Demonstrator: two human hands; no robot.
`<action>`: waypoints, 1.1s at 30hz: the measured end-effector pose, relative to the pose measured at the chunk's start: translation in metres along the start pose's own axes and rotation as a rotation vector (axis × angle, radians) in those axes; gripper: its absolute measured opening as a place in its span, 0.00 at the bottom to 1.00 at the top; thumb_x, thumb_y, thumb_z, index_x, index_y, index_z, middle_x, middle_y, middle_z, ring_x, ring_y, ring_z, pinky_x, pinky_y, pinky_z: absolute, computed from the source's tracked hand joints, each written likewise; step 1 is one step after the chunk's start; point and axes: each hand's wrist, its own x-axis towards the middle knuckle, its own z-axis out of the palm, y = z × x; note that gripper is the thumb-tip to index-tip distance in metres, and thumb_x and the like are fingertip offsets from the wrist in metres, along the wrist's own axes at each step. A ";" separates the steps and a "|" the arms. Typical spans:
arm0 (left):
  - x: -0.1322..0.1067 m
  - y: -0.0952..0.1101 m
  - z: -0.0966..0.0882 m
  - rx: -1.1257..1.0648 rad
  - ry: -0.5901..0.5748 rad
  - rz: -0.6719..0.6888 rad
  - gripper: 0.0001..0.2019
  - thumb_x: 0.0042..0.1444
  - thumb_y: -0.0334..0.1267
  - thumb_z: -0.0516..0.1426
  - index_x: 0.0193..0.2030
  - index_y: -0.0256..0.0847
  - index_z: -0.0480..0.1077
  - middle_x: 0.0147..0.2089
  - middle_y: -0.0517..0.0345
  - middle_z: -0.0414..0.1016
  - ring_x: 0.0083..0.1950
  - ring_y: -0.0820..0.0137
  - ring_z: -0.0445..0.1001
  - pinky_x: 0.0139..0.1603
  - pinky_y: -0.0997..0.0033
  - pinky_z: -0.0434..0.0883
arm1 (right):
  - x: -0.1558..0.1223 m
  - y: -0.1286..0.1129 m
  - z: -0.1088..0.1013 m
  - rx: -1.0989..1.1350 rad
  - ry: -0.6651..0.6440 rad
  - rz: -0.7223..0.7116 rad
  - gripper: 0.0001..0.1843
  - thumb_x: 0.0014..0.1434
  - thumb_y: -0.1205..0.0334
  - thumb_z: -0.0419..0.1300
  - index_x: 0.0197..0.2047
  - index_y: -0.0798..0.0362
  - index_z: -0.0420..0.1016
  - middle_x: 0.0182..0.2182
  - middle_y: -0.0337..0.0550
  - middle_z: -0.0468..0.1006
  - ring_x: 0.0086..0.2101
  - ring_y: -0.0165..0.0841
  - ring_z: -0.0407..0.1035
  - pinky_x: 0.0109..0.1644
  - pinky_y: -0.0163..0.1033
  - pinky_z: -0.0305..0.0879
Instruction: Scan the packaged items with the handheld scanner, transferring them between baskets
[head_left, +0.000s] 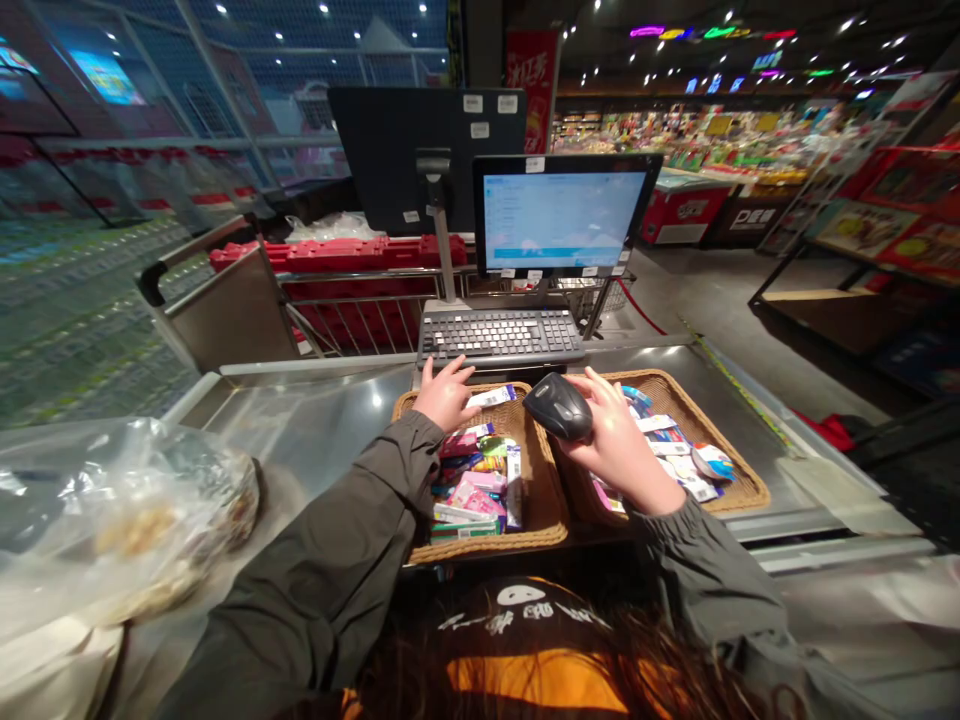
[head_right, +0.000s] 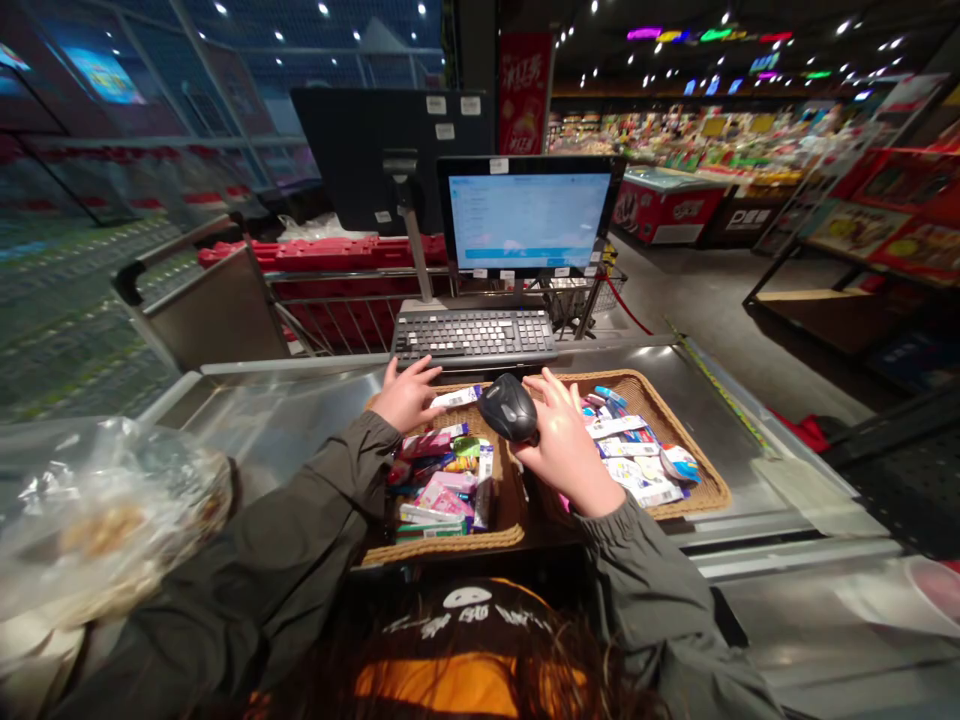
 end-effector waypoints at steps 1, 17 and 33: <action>-0.003 -0.002 0.005 0.002 -0.021 -0.001 0.08 0.55 0.40 0.62 0.27 0.43 0.79 0.63 0.47 0.72 0.72 0.49 0.58 0.69 0.25 0.41 | 0.000 -0.001 0.001 0.001 -0.014 0.004 0.27 0.51 0.63 0.61 0.56 0.54 0.72 0.62 0.57 0.67 0.67 0.58 0.50 0.67 0.73 0.45; -0.036 -0.008 0.068 0.027 -0.375 -0.125 0.08 0.54 0.41 0.61 0.37 0.42 0.80 0.63 0.44 0.72 0.70 0.50 0.61 0.69 0.29 0.44 | -0.009 -0.003 0.012 0.011 -0.056 0.011 0.28 0.51 0.61 0.62 0.57 0.52 0.71 0.61 0.56 0.68 0.68 0.58 0.50 0.66 0.74 0.44; 0.053 0.107 0.013 -0.136 -0.108 0.276 0.27 0.55 0.51 0.63 0.59 0.42 0.71 0.71 0.41 0.59 0.73 0.47 0.53 0.70 0.30 0.47 | -0.068 0.059 -0.066 -0.121 0.235 0.274 0.30 0.53 0.57 0.61 0.59 0.52 0.66 0.60 0.59 0.68 0.67 0.59 0.51 0.67 0.74 0.45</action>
